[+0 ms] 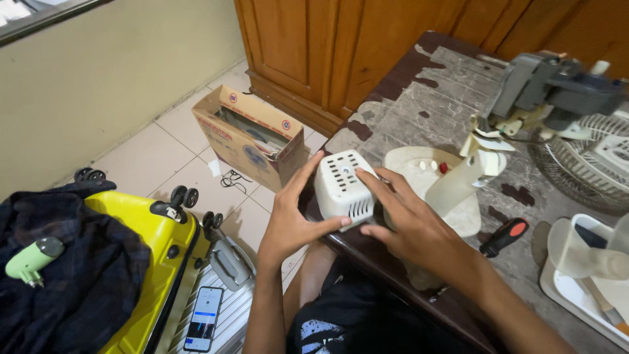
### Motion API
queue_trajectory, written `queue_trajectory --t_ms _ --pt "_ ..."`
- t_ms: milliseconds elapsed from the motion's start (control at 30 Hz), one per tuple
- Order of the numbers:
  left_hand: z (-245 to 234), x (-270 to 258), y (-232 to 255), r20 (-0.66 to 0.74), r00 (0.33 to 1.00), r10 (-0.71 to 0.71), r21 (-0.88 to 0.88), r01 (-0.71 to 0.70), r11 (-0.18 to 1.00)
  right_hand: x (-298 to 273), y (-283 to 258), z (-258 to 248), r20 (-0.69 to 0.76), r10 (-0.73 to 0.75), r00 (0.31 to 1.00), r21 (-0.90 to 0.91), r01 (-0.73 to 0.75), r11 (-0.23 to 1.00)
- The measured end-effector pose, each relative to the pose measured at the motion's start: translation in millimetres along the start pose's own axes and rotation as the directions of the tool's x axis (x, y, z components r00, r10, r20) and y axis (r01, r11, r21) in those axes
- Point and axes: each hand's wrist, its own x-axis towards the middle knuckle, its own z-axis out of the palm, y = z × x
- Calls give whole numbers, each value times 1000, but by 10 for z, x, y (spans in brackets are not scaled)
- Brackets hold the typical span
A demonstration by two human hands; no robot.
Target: The person cleans a fan blade with a brush, then reassembles the electric fan by attaching the motor housing, front grille, and securing screws with a screwdriver.
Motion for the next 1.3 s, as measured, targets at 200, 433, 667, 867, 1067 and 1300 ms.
queue_trajectory --t_ms 200,433,667,867,1067,1300 --pt "114 -71 275 98 987 125 -19 -124 992 -398 -120 -303 5 160 987 -90 -159 983" --pt "545 -104 644 121 901 417 121 -430 895 -946 24 -471 -245 252 936 -128 -289 949" --pt "962 -36 813 169 813 557 26 -568 822 -1320 214 -412 -571 125 811 -84 -209 974" --pt "1090 19 814 170 767 618 11 -629 777 -1387 162 -488 -630 43 776 -147 -173 974" --pt "1162 142 810 195 708 679 0 -693 721 -1366 93 -554 -654 51 755 -194 -233 953" --pt "1329 364 792 224 636 738 32 -762 647 -1316 215 -604 -713 -5 701 -211 -209 955"
